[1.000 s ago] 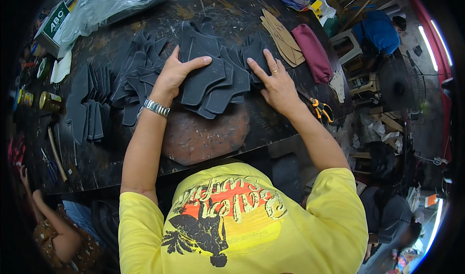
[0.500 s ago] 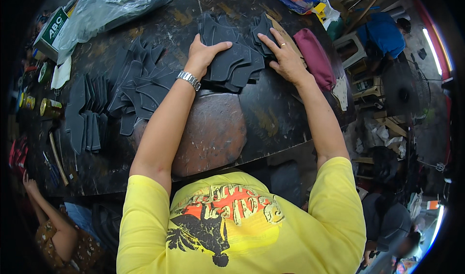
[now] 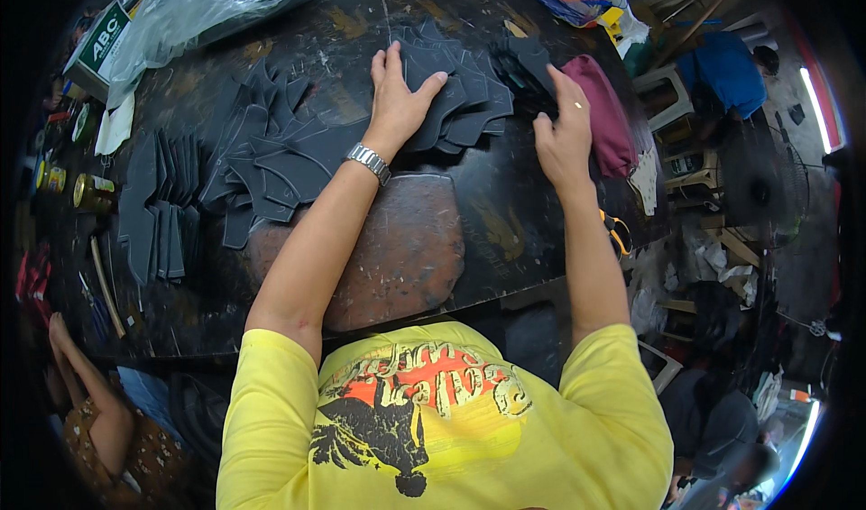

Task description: The person repeatedly places a light-colored template over dark leather pieces on a workbench and uses a small tool to mark or score the template. After marking several pieces, the person gathers the marked leather pieces into a pile and briefly handles a maroon pouch before returning to the leather pieces.

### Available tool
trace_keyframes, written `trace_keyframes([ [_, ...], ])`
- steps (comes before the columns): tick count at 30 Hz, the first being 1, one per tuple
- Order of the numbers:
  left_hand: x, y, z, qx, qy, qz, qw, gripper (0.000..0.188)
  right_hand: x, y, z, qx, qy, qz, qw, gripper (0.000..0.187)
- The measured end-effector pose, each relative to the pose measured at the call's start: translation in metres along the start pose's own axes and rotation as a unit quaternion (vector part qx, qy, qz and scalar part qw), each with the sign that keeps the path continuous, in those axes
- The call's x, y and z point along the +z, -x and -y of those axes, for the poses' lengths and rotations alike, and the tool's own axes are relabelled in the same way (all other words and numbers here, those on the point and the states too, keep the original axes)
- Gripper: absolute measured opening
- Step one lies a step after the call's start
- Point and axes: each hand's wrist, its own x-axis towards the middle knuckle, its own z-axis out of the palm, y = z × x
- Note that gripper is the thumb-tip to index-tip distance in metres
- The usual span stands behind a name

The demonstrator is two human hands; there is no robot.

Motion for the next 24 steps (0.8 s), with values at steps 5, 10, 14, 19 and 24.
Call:
trace_keyframes([
  [5, 0.003, 0.001, -0.002, -0.014, 0.008, 0.022, 1.000, 0.091, 0.008, 0.040, 0.024, 0.216, -0.255, -0.024, 0.942, 0.028],
  [10, 0.001, 0.005, -0.004, -0.014, -0.012, 0.026, 0.999, 0.090, -0.008, 0.009, -0.009, 0.189, -0.203, -0.129, 0.952, 0.010],
  [14, 0.004, 0.009, -0.006, -0.008, -0.033, 0.019, 0.999, 0.090, -0.015, -0.047, -0.055, 0.255, 0.045, 0.024, 0.966, 0.043],
  [19, 0.004, 0.013, -0.006, 0.002, -0.029, 0.021, 0.999, 0.094, 0.021, -0.066, -0.089, 0.322, 0.137, 0.193, 0.917, 0.069],
  [24, -0.001, 0.014, -0.009, -0.004, -0.038, 0.035, 0.999, 0.100, 0.035, -0.060, -0.103, 0.310, -0.077, 0.218, 0.922, 0.061],
])
